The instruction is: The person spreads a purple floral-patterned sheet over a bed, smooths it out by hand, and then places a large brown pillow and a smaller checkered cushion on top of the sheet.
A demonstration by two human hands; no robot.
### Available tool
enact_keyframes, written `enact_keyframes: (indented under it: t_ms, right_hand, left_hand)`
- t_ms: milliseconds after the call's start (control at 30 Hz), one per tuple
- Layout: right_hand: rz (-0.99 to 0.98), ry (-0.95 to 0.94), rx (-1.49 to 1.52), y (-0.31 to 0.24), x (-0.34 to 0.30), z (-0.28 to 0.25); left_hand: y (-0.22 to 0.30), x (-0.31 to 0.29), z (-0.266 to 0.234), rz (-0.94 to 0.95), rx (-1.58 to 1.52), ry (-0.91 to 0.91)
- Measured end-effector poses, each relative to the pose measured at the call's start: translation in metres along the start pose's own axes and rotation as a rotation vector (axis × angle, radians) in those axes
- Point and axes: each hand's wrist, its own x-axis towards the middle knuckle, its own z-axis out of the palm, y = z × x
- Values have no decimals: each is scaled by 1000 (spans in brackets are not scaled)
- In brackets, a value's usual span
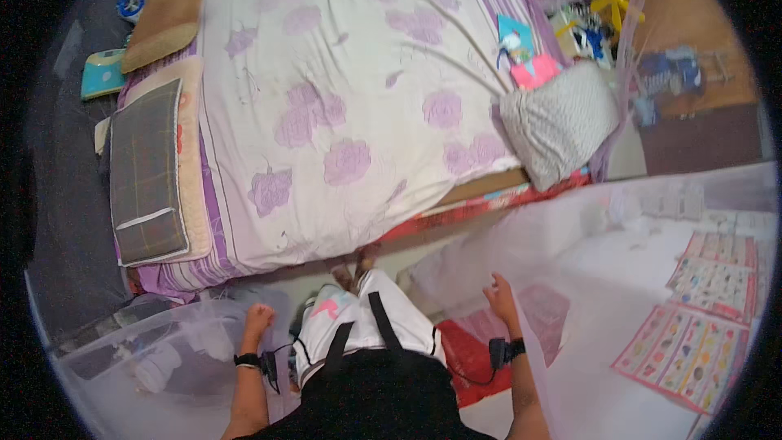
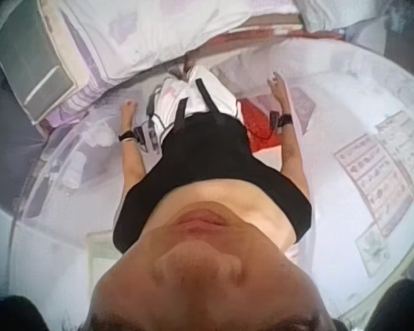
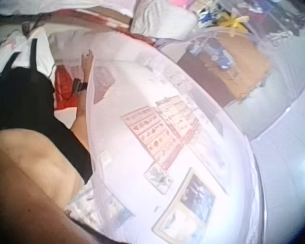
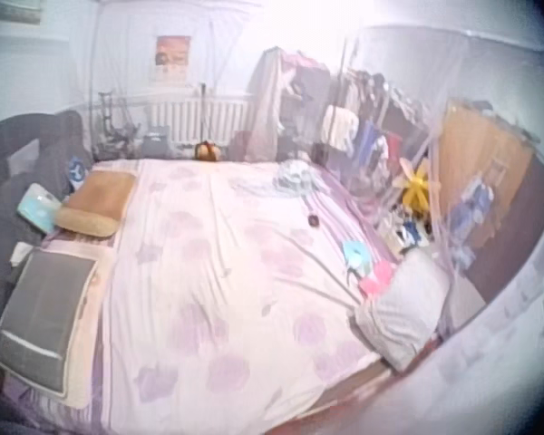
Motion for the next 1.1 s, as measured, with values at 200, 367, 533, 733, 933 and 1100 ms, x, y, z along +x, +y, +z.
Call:
enact_keyframes:
  t_ms: [200,367,533,733,933,1100]
  right_hand:
    - [161,155,-20,138,14,-66]
    - [117,21,-823,292,-21,-109]
    - [160,-675,-670,148,80,-87]
    - [-553,-117,208,39,299,-36]
    - [-490,-401,38,-47,403,-33]
    - [-641,-653,-655,-59,386,4]
  left_hand:
    - [-14,-18,34,-19,-185,159]
    - [17,-28,85,-118,-356,288]
    - [50,-12,171,-161,-329,397]
    - [226,-8,301,126,126,26]
    - [221,-38,330,-61,-217,62]
    - [136,-58,308,-253,31,133]
